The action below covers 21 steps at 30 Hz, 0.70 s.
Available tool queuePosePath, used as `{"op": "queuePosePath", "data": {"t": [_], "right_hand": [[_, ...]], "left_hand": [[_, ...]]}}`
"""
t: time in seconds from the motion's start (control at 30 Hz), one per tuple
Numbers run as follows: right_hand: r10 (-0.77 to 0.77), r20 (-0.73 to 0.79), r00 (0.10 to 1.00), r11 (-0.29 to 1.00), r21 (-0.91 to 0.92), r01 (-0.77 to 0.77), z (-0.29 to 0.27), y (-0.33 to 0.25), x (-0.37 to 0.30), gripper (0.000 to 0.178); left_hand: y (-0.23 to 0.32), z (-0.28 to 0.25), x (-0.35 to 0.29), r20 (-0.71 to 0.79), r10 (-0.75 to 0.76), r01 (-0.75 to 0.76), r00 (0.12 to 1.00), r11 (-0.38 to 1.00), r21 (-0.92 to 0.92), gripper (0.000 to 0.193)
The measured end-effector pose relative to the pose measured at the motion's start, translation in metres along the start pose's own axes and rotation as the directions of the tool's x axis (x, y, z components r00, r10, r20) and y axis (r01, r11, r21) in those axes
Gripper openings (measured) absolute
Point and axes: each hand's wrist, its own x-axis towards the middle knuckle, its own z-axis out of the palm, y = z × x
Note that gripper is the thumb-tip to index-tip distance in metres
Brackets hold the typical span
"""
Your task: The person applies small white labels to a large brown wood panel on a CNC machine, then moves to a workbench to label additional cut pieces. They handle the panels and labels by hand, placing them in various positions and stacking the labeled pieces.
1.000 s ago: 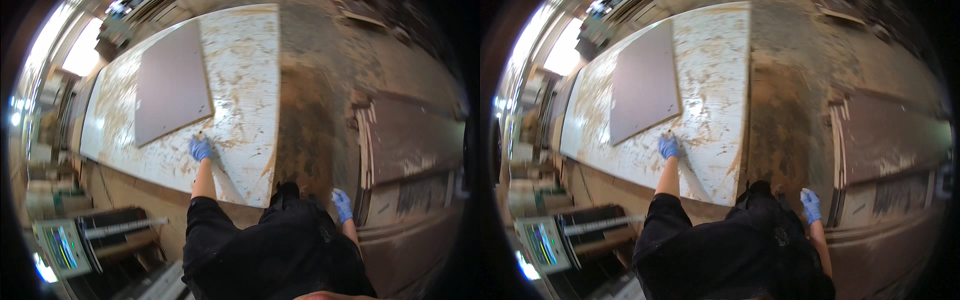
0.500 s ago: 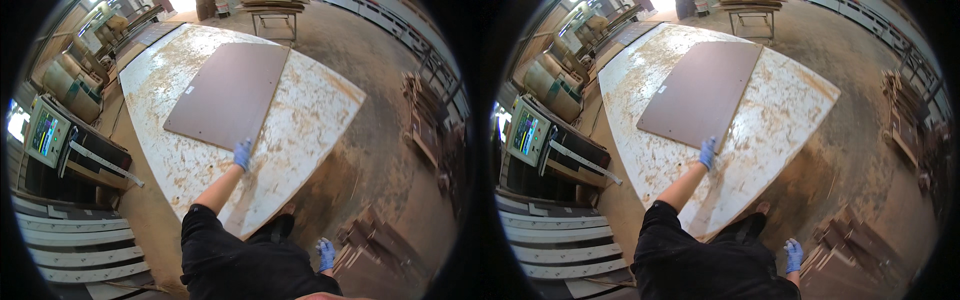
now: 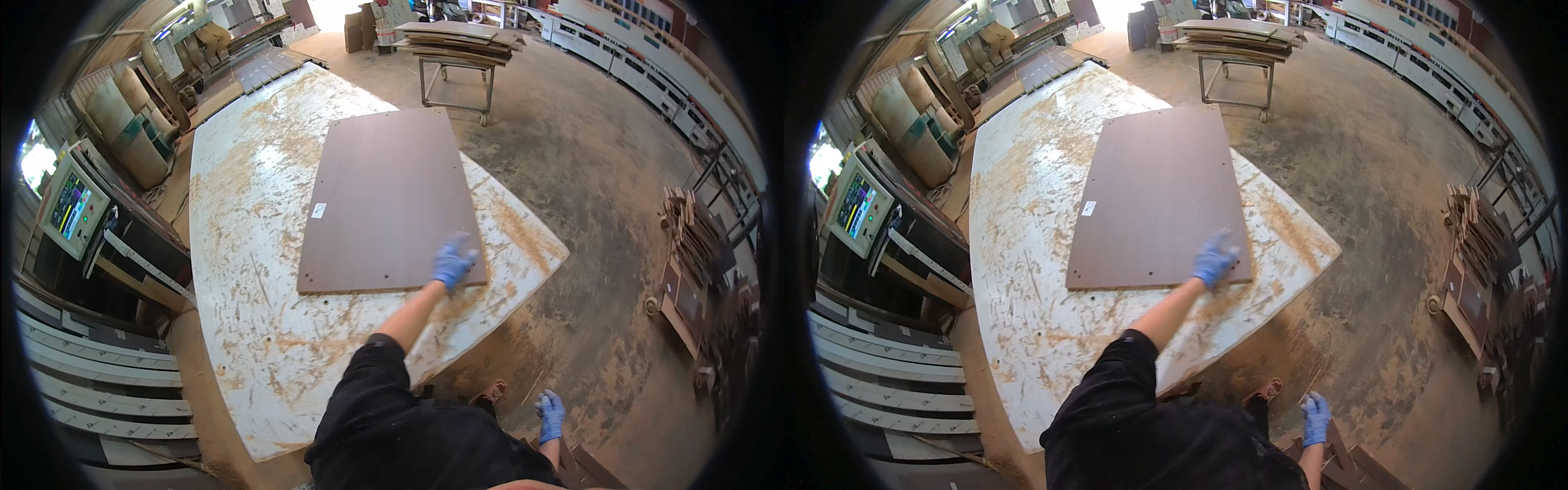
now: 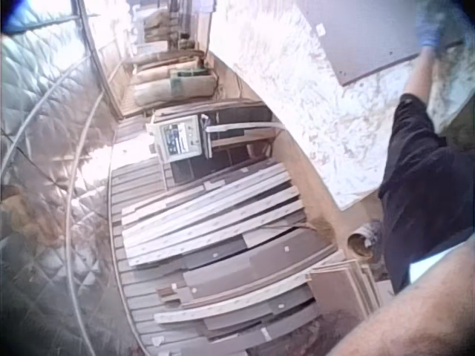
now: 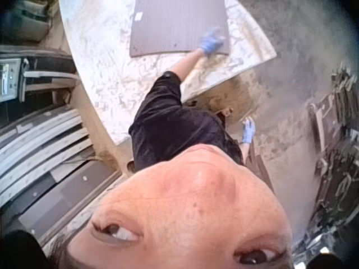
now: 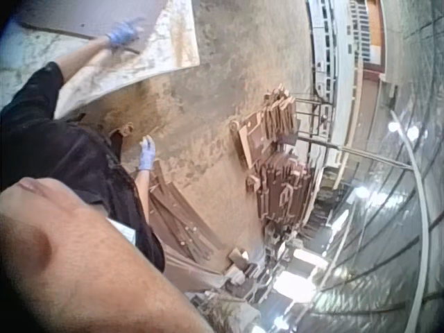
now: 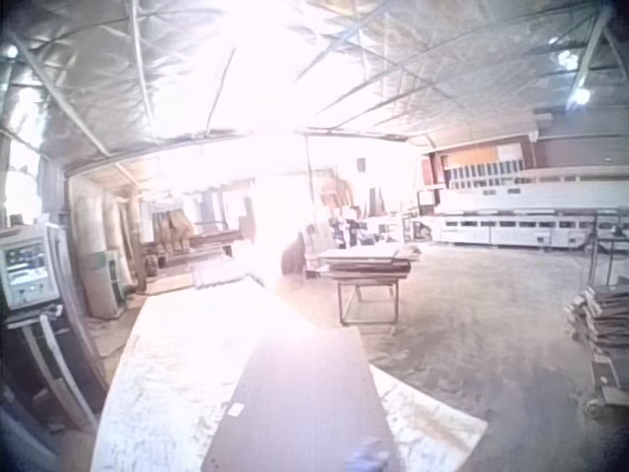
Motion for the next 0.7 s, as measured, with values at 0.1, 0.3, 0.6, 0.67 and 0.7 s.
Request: {"op": "queuePosePath", "data": {"t": [0.1,0.3,0.6,0.67,0.7], "right_hand": [[-0.001,-0.033,0.999,0.996,-0.087,-0.002,-0.061,-0.027,0.064,0.023],[0.059,0.14,0.988,0.966,-0.257,-0.022,-0.094,-0.099,0.217,0.022],[0.012,0.372,0.928,0.804,-0.556,0.213,-0.004,-0.199,0.324,0.025],[0.027,0.383,0.923,0.741,-0.627,0.239,0.013,-0.203,0.352,0.027],[0.049,0.353,0.934,0.747,-0.634,0.2,0.02,-0.21,0.353,0.027]], "left_hand": [[-0.031,-0.08,0.03,-0.205,-0.106,0.191,0.973,0.869,0.457,0.053],[-0.125,-0.246,-0.041,-0.689,-0.481,0.84,0.542,0.283,0.463,0.072],[-0.163,-0.279,-0.022,-0.712,-0.613,0.917,0.343,0.052,0.397,0.078],[-0.158,-0.285,-0.012,-0.736,-0.64,0.962,0.219,0.013,0.274,0.076],[-0.151,-0.271,0.0,-0.773,-0.608,0.97,0.181,-0.017,0.241,0.075]]}}
